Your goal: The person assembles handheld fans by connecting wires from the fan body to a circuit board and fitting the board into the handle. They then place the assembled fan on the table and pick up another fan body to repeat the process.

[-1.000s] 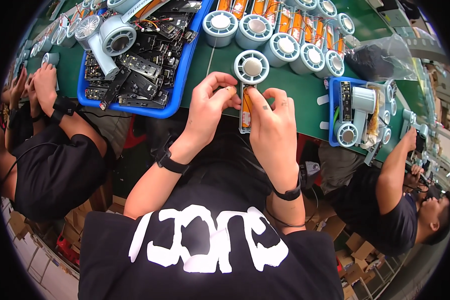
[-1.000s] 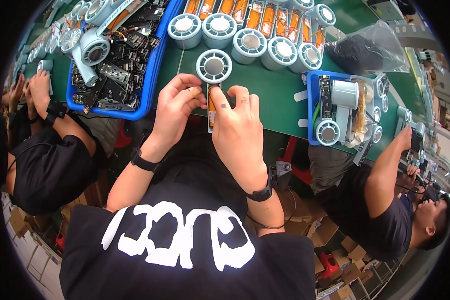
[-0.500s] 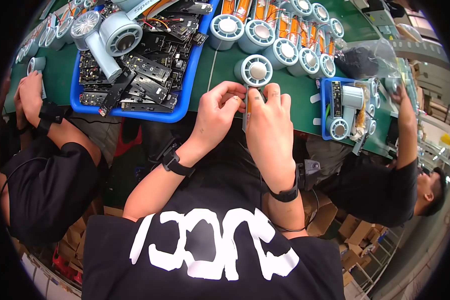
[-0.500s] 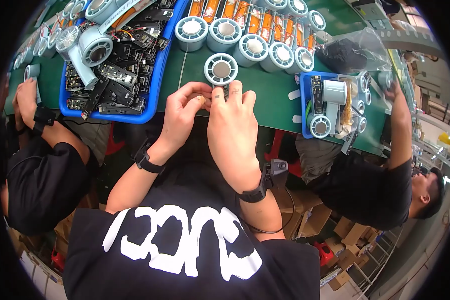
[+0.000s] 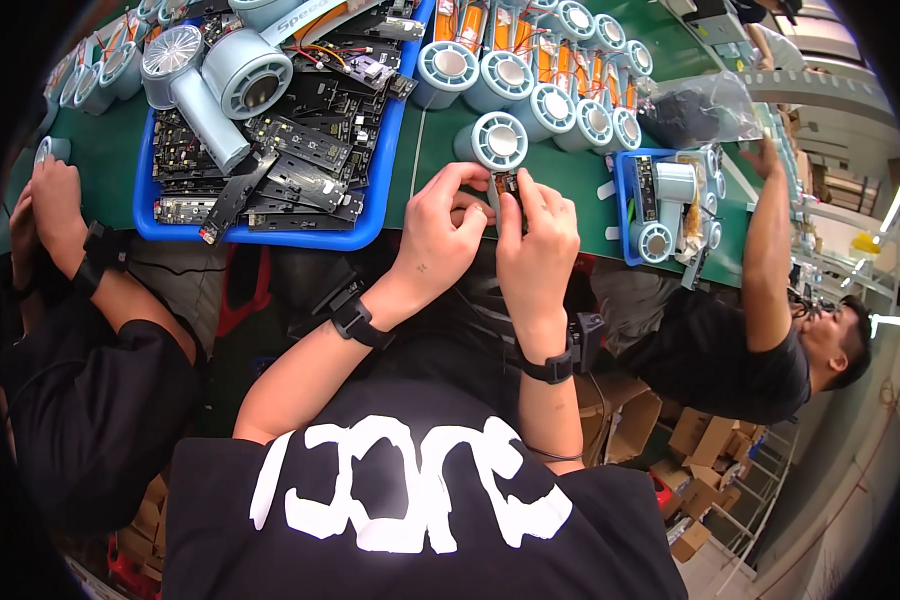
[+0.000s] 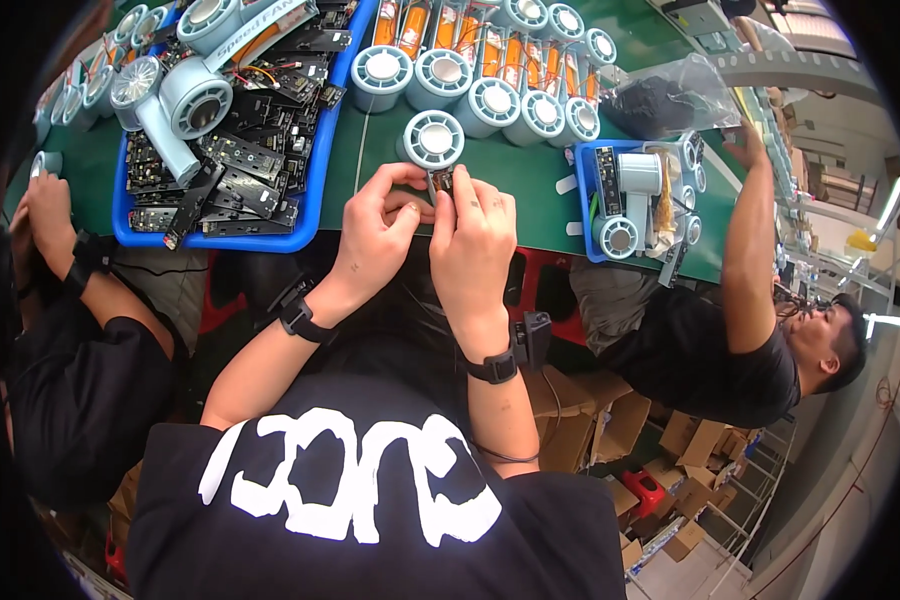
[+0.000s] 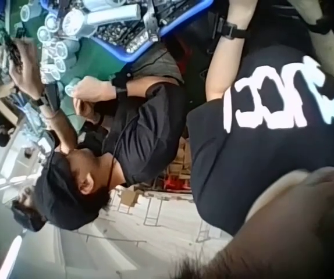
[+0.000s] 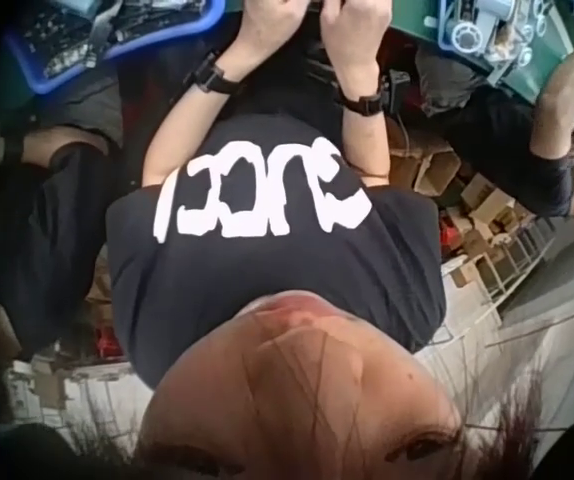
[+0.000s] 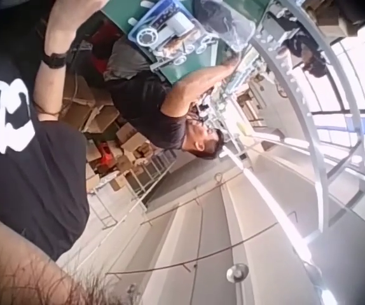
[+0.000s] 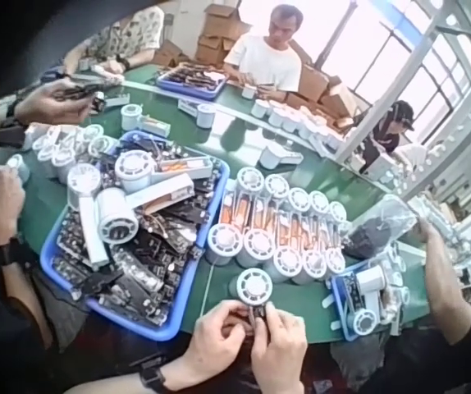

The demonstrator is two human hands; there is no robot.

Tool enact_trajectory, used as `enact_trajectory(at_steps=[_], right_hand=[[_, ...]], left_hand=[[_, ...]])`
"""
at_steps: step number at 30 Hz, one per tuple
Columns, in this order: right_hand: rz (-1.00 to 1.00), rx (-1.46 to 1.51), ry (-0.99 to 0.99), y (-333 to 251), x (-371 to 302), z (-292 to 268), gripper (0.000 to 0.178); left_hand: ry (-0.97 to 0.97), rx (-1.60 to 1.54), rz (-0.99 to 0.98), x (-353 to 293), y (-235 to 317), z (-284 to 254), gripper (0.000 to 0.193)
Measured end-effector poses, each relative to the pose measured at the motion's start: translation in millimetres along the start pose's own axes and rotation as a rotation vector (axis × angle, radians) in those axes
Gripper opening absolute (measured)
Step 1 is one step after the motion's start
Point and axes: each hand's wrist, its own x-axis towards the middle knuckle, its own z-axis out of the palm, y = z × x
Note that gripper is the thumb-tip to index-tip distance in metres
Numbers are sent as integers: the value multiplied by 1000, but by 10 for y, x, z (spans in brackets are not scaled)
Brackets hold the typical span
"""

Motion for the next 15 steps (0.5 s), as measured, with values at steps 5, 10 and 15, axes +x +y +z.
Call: enact_trajectory(at_steps=[5, 10, 15], right_hand=[[-9, 33, 60, 20, -59, 96, 34], [-40, 96, 83, 73, -25, 144, 37], [59, 289, 59, 208, -33, 176, 39]], left_hand=[[2, -8, 45, -10, -52, -5, 28], [-12, -6, 37, -2, -26, -27, 29], [-67, -22, -7, -17, -1, -39, 35]])
